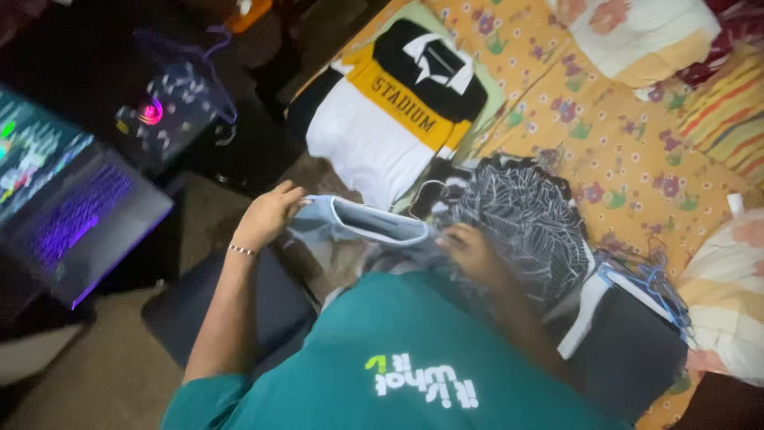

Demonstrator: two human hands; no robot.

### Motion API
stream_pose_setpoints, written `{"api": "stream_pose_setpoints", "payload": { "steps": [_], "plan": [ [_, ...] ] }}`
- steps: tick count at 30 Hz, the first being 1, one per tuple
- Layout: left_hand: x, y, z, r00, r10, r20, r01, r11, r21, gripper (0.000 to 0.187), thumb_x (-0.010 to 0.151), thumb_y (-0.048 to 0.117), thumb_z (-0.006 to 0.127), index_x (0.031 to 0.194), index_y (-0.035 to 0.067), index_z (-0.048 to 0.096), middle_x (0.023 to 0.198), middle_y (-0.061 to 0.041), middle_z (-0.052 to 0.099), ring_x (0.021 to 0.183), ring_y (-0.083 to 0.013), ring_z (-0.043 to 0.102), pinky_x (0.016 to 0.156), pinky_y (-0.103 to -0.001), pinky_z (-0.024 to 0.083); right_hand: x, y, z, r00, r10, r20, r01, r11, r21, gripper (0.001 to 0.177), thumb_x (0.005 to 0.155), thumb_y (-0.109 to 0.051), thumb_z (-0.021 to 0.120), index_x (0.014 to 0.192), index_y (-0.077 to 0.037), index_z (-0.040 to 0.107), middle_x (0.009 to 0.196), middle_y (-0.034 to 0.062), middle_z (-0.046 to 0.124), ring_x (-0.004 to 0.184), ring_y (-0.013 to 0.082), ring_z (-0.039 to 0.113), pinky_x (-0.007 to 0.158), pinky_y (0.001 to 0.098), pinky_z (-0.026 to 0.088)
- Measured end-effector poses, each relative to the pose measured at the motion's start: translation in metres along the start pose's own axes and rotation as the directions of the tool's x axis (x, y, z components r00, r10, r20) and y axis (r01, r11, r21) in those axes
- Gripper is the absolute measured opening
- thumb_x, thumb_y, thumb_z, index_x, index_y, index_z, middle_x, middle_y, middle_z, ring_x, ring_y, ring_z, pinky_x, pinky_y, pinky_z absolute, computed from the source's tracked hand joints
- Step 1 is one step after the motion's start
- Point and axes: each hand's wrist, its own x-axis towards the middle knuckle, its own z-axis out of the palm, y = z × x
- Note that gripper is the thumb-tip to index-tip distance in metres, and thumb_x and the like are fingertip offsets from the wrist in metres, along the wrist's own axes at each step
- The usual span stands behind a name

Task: The person handles several garments on a bed by hand, placing some on hangers and arranging others into a stack.

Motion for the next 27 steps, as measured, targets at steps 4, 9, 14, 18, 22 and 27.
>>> {"api": "stream_pose_setpoints", "payload": {
  "steps": [4, 9, 14, 18, 22, 27],
  "plan": [
    [0.061, -0.04, -0.001, 0.997, -0.06, 0.052, 0.05, 0.982, 0.185, 0.012, 0.096, 0.023, 0.065, 0.1, 0.013, 0.067, 0.096, -0.012, 0.062, 0.075, -0.035, 0.066, 0.063, -0.046, 0.053, 0.043, 0.001, -0.004, 0.873, 0.488, -0.002, -0.485, 0.867, 0.114, 0.021, 0.095, -0.022, 0.072, 0.106, -0.005, 0.075, 0.099, 0.0097, 0.074, 0.088, 0.0243, 0.072, 0.079, 0.0362, 0.058],
    [0.18, -0.083, 0.002, 0.986, 0.165, -0.038, -0.152, 0.963, 0.222, 0.025, 0.095, 0.036, 0.072, 0.092, 0.012, 0.067, 0.085, -0.011, 0.06, 0.072, -0.0339, 0.066, 0.061, -0.046, 0.054, 0.116, 0.031, 0.009, 0.916, 0.147, -0.373, -0.162, 0.987, -0.009, 0.022, 0.099, -0.02, 0.074, 0.112, -0.003, 0.07, 0.111, 0.0158, 0.073, 0.103, 0.0307, 0.072, 0.09, 0.0404, 0.056],
    [0.276, -0.137, 0.026, 0.971, 0.238, 0.026, -0.239, 0.957, 0.165, 0.018, 0.098, 0.029, 0.071, 0.098, 0.011, 0.069, 0.094, -0.01, 0.065, 0.083, -0.0329, 0.068, 0.067, -0.045, 0.055, 0.165, 0.052, 0.017, 0.786, 0.332, -0.521, -0.404, 0.915, -0.026, 0.024, 0.095, -0.023, 0.075, 0.108, -0.003, 0.072, 0.105, 0.0174, 0.074, 0.098, 0.0371, 0.071, 0.082, 0.043, 0.055],
    [0.355, -0.168, 0.055, 0.956, 0.281, 0.083, -0.285, 0.958, 0.034, 0.02, 0.098, 0.027, 0.068, 0.106, 0.009, 0.071, 0.109, -0.014, 0.071, 0.093, -0.0349, 0.069, 0.077, -0.046, 0.056, 0.211, 0.092, 0.008, 0.742, 0.402, -0.536, -0.451, 0.891, 0.044, 0.021, 0.098, -0.018, 0.071, 0.11, -0.001, 0.069, 0.105, 0.0203, 0.07, 0.098, 0.0395, 0.069, 0.085, 0.044, 0.054],
    [0.446, -0.186, 0.102, 0.971, 0.101, 0.215, -0.082, 0.992, -0.093, 0.022, 0.101, 0.029, 0.067, 0.112, 0.011, 0.074, 0.107, -0.016, 0.072, 0.097, -0.0378, 0.068, 0.082, -0.048, 0.054, 0.255, 0.166, -0.005, 0.76, 0.294, -0.579, -0.421, 0.902, -0.095, 0.015, 0.098, -0.015, 0.069, 0.107, -0.003, 0.07, 0.103, 0.0188, 0.07, 0.1, 0.0396, 0.067, 0.091, 0.0477, 0.051],
    [0.527, -0.23, 0.199, 0.928, 0.03, 0.371, 0.005, 0.996, -0.091, 0.026, 0.105, 0.034, 0.064, 0.111, 0.011, 0.072, 0.109, -0.019, 0.071, 0.099, -0.0419, 0.067, 0.086, -0.051, 0.053, 0.292, 0.272, 0.01, 0.668, 0.449, -0.594, -0.573, 0.819, -0.026, 0.016, 0.099, -0.013, 0.067, 0.109, 0.0, 0.068, 0.108, 0.0218, 0.068, 0.105, 0.0428, 0.062, 0.09, 0.0489, 0.05]
  ]
}}
